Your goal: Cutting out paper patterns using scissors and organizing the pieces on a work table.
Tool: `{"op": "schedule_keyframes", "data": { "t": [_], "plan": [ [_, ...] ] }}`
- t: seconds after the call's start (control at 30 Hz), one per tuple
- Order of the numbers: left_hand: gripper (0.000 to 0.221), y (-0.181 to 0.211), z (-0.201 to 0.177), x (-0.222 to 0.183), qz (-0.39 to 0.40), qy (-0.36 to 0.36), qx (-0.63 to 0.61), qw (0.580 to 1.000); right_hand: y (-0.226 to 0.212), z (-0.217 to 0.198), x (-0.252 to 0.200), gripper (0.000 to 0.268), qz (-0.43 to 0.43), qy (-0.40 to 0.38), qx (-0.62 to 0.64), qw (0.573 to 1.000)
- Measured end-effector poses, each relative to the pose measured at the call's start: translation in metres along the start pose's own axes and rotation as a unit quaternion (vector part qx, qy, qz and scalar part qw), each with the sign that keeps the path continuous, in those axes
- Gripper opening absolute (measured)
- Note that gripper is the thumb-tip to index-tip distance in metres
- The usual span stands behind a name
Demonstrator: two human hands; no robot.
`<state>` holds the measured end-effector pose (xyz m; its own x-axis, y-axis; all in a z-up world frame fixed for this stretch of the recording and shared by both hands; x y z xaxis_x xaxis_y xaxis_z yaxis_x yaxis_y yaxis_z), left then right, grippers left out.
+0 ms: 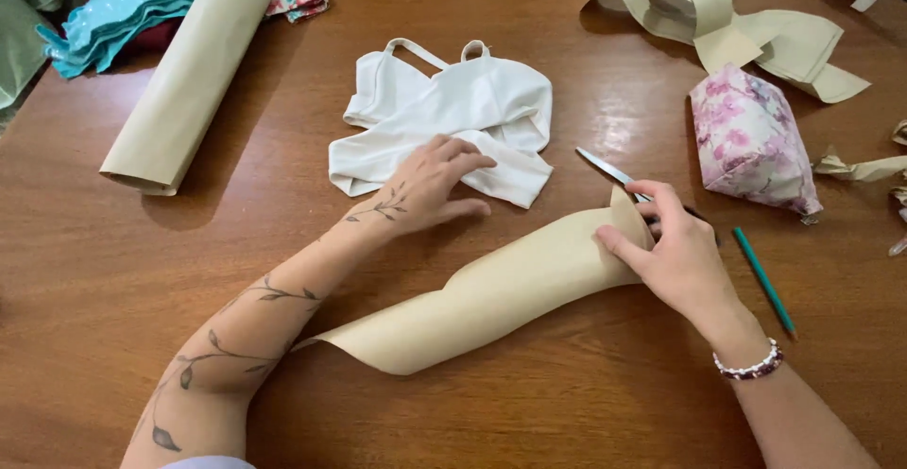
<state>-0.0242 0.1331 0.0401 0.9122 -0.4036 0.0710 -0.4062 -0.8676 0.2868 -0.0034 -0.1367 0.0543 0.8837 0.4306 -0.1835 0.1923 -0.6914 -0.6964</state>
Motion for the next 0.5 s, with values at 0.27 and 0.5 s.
{"op": "schedule_keyframes", "data": {
  "t": [0.27, 0.5],
  "plan": [
    [0.026, -0.042, 0.017, 0.018, -0.088, 0.026, -0.013, 0.996, 0.005, -0.021, -0.002, 0.043, -0.147, 0.151, -0.065, 0.975],
    [0.05, -0.104, -0.013, -0.016, -0.191, 0.207, -0.735, 0.617, -0.034, -0.03, -0.02, 0.014, -0.23, 0.155, 0.0, 0.961]
  ]
}}
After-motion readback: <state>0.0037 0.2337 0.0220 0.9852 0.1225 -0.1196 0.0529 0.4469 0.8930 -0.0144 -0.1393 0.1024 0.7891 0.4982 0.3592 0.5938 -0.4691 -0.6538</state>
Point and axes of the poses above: each hand's wrist, its own x-axis towards the middle knuckle, its own z-axis out of the palm, y = z × x, the point moved 10 cm from there along x, towards the middle knuckle, and after that the axes turned 14 degrees about -y, right-handed, at the moved point
